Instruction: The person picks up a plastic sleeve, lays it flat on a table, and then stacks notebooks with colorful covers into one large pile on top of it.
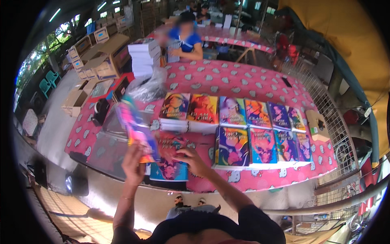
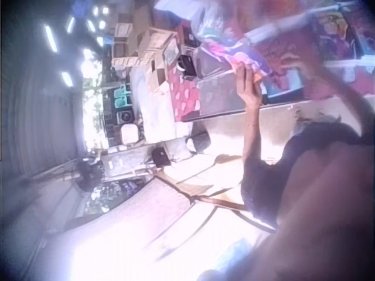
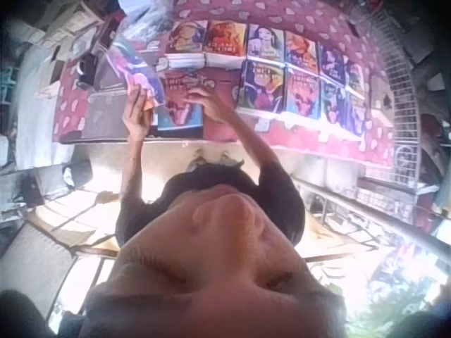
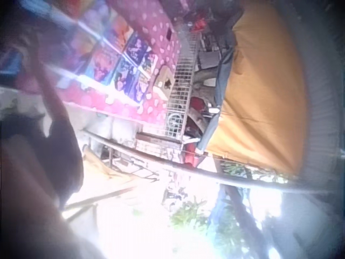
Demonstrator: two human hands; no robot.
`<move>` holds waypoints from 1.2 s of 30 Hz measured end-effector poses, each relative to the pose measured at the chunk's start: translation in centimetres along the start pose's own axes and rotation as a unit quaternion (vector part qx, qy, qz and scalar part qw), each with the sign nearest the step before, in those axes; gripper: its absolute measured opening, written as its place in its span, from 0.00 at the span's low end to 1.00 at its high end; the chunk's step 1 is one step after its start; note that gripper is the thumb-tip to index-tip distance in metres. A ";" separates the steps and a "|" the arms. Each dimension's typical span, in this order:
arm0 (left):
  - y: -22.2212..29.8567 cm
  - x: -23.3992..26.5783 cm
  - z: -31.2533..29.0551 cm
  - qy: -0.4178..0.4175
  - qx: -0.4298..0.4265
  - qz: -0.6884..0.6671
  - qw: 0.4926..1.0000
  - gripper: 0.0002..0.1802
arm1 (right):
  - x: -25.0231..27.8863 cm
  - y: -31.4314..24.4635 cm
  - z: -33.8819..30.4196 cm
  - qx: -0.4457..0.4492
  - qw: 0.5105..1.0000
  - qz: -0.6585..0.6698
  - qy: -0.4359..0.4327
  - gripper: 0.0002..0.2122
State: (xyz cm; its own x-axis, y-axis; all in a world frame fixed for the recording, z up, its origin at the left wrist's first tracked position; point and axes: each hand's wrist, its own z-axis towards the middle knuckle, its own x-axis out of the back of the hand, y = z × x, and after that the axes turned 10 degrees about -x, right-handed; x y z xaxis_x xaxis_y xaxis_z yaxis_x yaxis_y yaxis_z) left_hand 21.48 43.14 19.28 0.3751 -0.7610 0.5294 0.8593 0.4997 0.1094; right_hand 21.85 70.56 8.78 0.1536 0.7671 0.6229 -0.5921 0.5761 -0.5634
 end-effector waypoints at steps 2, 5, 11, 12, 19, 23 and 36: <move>-0.7 -1.8 -5.2 -0.191 0.008 -0.045 0.981 0.29 | -3.2 1.9 -1.5 -0.055 0.994 -0.038 -0.089 0.17; -0.3 -2.5 -8.3 -0.339 -0.015 -0.053 0.939 0.36 | -2.1 4.3 0.8 -0.215 0.970 0.107 -0.034 0.19; -7.6 -11.5 3.4 -0.127 0.012 -0.072 0.989 0.33 | 1.2 8.9 10.4 -0.262 0.918 -0.270 0.125 0.26; -8.5 -14.2 6.3 -0.115 -0.036 -0.009 0.993 0.32 | 1.0 10.8 10.4 -0.307 0.892 -0.319 0.087 0.27; -16.2 -21.0 2.6 -0.294 -0.109 0.064 0.948 0.20 | 4.8 7.6 9.6 -0.326 0.912 -0.218 0.120 0.17; -19.9 -13.4 5.1 -0.062 0.100 -0.042 0.992 0.08 | 8.7 2.2 7.0 -0.287 0.906 0.251 0.182 0.11; -1.4 -2.8 -3.9 -0.374 0.029 -0.215 0.902 0.23 | -2.3 6.7 3.5 -0.350 0.865 0.338 0.123 0.20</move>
State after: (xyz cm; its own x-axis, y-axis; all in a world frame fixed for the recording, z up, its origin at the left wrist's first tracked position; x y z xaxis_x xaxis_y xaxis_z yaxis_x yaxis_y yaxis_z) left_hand 20.57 42.93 14.41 -0.3464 -0.4088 0.8443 0.8419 0.2615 0.4720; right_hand 14.71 71.70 5.51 0.1745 0.9826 -0.0635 -0.0016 -0.0642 -0.9979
